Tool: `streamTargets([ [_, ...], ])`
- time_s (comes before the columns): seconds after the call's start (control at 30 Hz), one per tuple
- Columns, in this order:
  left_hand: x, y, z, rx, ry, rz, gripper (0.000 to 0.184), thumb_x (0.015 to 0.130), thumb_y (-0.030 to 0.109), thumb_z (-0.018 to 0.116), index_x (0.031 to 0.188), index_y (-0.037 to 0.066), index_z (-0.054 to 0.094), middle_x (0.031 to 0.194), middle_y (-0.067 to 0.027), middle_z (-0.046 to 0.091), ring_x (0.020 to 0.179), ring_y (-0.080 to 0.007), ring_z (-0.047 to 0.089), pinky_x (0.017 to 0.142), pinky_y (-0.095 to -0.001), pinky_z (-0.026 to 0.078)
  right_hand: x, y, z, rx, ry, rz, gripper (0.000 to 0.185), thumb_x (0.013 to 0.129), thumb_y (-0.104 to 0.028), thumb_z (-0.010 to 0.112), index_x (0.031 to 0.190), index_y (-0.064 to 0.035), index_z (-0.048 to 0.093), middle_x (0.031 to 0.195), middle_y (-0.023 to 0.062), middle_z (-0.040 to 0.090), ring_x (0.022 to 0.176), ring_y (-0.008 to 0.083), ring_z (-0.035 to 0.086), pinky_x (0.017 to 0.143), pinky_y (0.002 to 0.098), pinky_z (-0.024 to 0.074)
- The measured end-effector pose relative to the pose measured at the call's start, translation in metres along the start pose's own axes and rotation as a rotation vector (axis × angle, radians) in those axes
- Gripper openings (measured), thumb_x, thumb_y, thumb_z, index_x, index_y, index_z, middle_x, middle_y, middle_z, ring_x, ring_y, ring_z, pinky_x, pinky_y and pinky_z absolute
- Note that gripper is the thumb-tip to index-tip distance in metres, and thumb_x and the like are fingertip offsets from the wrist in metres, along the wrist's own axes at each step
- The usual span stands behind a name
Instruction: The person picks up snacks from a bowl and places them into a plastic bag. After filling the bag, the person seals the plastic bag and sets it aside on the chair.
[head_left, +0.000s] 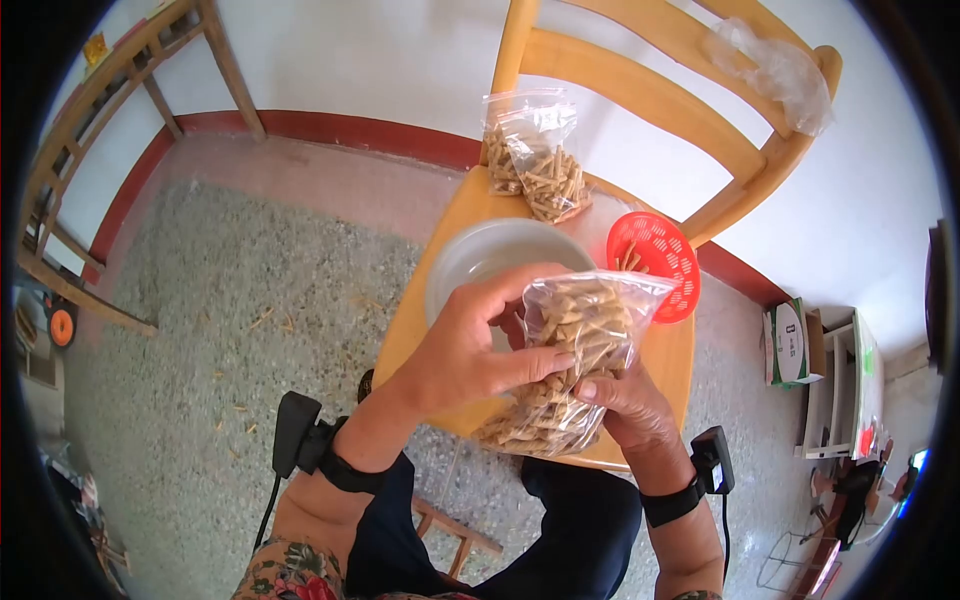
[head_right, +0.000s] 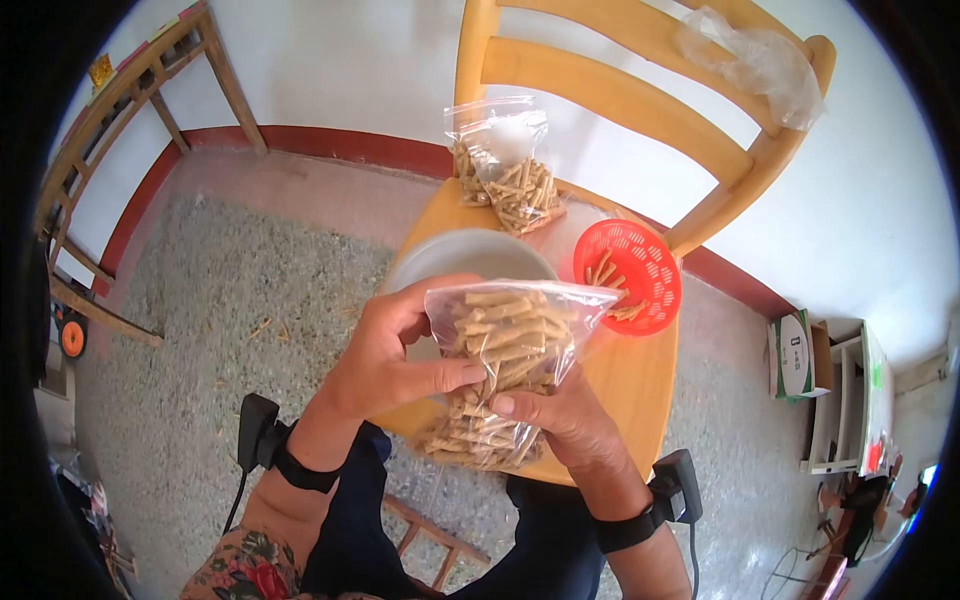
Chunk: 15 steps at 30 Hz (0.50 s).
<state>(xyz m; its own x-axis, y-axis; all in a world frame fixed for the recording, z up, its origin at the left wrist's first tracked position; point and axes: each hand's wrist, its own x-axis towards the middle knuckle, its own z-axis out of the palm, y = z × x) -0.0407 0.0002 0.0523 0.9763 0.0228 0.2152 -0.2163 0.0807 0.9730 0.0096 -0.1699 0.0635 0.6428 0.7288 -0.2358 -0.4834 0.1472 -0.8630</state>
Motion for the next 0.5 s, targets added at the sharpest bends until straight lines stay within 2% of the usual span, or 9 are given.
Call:
streamTargets([
  [0.07, 0.002, -0.001, 0.002, 0.027, 0.080, 0.154, 0.049, 0.068, 0.012, 0.070, 0.111, 0.001, 0.049, 0.091, -0.0042, 0.057, 0.077, -0.0071, 0.053, 0.065, -0.0200, 0.043, 0.003, 0.002, -0.008, -0.006, 0.008, 0.002, 0.075, 0.058, -0.016, 0.076, 0.121, -0.0025, 0.037, 0.108, 0.0076, 0.052, 0.101, 0.0195, 0.050, 0.089, 0.0323, 0.0403],
  [0.1, 0.004, -0.004, 0.000, 0.028, 0.079, 0.158, 0.049, 0.068, 0.012, 0.070, 0.111, 0.001, 0.049, 0.091, -0.0042, 0.057, 0.077, -0.0071, 0.053, 0.065, -0.0200, 0.043, 0.003, 0.001, -0.011, 0.027, 0.032, -0.016, 0.072, 0.059, -0.011, 0.074, 0.120, -0.0026, 0.037, 0.108, 0.0078, 0.052, 0.101, 0.0194, 0.050, 0.088, 0.0314, 0.0406],
  [0.17, 0.006, -0.010, -0.005, -0.168, 0.197, 0.115, 0.039, 0.072, 0.011, 0.067, 0.106, 0.001, 0.051, 0.087, -0.0046, 0.058, 0.071, -0.0082, 0.054, 0.062, -0.0203, 0.043, 0.006, -0.005, -0.016, 0.037, 0.064, -0.105, 0.067, 0.062, -0.006, 0.071, 0.120, -0.0025, 0.037, 0.107, 0.0081, 0.053, 0.100, 0.0191, 0.051, 0.087, 0.0305, 0.0416],
  [0.2, 0.005, -0.008, -0.010, -0.168, 0.197, 0.117, 0.039, 0.072, 0.011, 0.067, 0.106, 0.001, 0.051, 0.087, -0.0046, 0.058, 0.071, -0.0082, 0.054, 0.062, -0.0203, 0.043, 0.010, -0.011, -0.021, 0.035, 0.064, -0.106, 0.067, 0.062, -0.006, 0.071, 0.120, -0.0025, 0.037, 0.107, 0.0081, 0.053, 0.100, 0.0191, 0.051, 0.087, 0.0305, 0.0416],
  [0.27, 0.002, -0.002, -0.020, -0.194, 0.277, -0.051, 0.030, 0.076, 0.011, 0.061, 0.103, 0.001, 0.052, 0.088, -0.0084, 0.059, 0.074, -0.0136, 0.057, 0.064, -0.0251, 0.045, 0.023, -0.028, -0.032, -0.017, 0.099, -0.282, 0.063, 0.063, -0.006, 0.069, 0.119, -0.0016, 0.039, 0.108, 0.0086, 0.053, 0.098, 0.0186, 0.052, 0.085, 0.0303, 0.0428],
  [0.3, 0.002, -0.007, -0.021, -0.175, 0.302, -0.001, 0.021, 0.079, 0.012, 0.058, 0.097, 0.003, 0.054, 0.081, -0.0088, 0.060, 0.067, -0.0136, 0.057, 0.058, -0.0241, 0.044, 0.033, -0.036, -0.040, -0.068, 0.128, -0.323, 0.060, 0.064, -0.005, 0.069, 0.117, -0.0009, 0.040, 0.107, 0.0092, 0.053, 0.097, 0.0185, 0.053, 0.084, 0.0306, 0.0434],
  [0.43, -0.001, -0.006, -0.028, -0.179, 0.271, -0.053, 0.017, 0.079, 0.010, 0.057, 0.094, 0.003, 0.055, 0.077, -0.0084, 0.060, 0.062, -0.0133, 0.056, 0.055, -0.0239, 0.044, 0.077, -0.071, -0.054, -0.204, 0.165, -0.497, 0.049, 0.069, -0.009, 0.066, 0.112, 0.0009, 0.045, 0.101, 0.0086, 0.056, 0.091, 0.0177, 0.055, 0.079, 0.0305, 0.0455],
  [0.5, -0.001, -0.007, -0.030, -0.182, 0.300, -0.092, 0.014, 0.079, 0.008, 0.056, 0.091, 0.002, 0.056, 0.074, -0.0082, 0.060, 0.060, -0.0131, 0.056, 0.054, -0.0239, 0.044, 0.097, -0.086, -0.060, -0.253, 0.177, -0.503, 0.047, 0.069, -0.008, 0.066, 0.111, 0.0006, 0.046, 0.099, 0.0084, 0.057, 0.089, 0.0176, 0.056, 0.079, 0.0302, 0.0456],
])
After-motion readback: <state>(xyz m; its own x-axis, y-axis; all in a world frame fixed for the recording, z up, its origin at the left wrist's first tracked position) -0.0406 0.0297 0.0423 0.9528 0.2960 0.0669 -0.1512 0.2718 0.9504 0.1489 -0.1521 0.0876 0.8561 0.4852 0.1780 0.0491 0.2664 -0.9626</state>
